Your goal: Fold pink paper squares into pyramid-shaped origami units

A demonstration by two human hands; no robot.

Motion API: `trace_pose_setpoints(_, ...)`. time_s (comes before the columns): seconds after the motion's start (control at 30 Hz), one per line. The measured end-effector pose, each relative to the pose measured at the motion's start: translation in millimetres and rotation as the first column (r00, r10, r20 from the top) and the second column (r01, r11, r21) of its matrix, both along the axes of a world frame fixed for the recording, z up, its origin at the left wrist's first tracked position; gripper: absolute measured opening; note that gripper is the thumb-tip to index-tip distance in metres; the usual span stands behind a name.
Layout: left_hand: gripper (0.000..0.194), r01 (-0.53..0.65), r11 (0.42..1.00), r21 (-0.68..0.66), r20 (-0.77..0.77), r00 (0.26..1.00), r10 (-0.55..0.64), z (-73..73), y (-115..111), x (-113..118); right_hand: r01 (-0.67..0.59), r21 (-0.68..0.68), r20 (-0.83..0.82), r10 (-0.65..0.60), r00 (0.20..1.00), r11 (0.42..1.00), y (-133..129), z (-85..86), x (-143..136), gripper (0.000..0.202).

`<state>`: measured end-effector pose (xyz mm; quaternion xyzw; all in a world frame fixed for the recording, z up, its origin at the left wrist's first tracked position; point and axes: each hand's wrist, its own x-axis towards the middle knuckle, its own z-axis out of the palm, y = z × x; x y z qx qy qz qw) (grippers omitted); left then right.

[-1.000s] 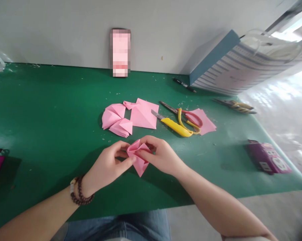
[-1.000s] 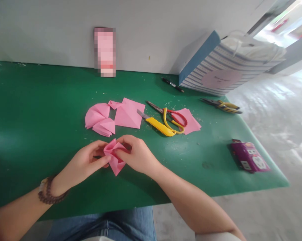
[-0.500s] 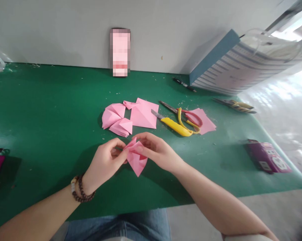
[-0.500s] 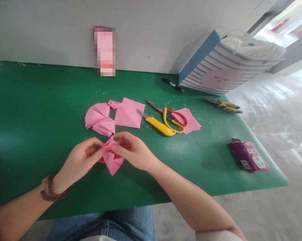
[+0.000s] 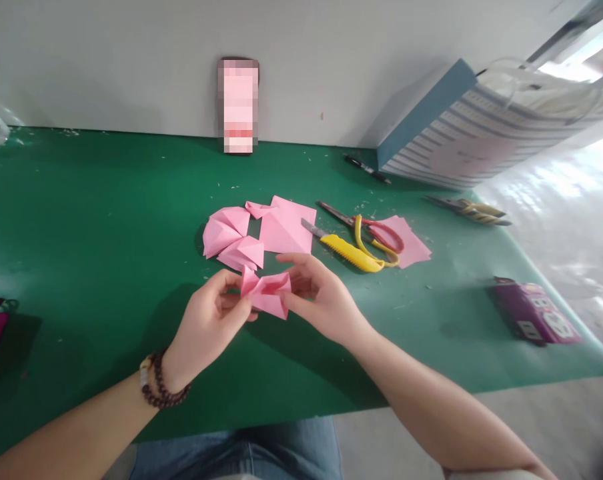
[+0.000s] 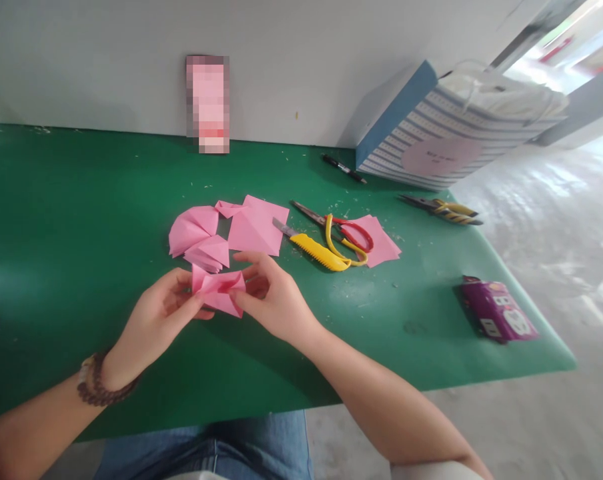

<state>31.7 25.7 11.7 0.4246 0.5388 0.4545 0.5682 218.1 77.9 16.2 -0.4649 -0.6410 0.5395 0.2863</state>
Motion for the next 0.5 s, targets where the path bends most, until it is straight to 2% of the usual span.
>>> trace_pose_setpoints(0.17, 0.028, 0.055, 0.996, -0.065, 0.054, 0.997, -0.051, -0.3, -1.4, 2.5, 0.016, 0.072, 0.028, -0.018, 0.999, 0.997, -2.1, 1.2, 0.4, 0.048)
trace_pose_setpoints(0.3, 0.038, 0.104, 0.988, -0.114, 0.06, 0.993, -0.097, 0.4, 0.4, 0.5, 0.009, 0.093, 0.05, -0.014, 0.999, 0.996, -1.4, 0.7, 0.4, 0.041)
trace_pose_setpoints(0.5, 0.037, 0.058, 0.991, -0.121, 0.048, 0.997, -0.052, -1.1, 1.4, -1.2, 0.007, -0.08, -0.022, -0.009, 1.0, 0.997, 3.5, 0.1, 1.8, 0.037)
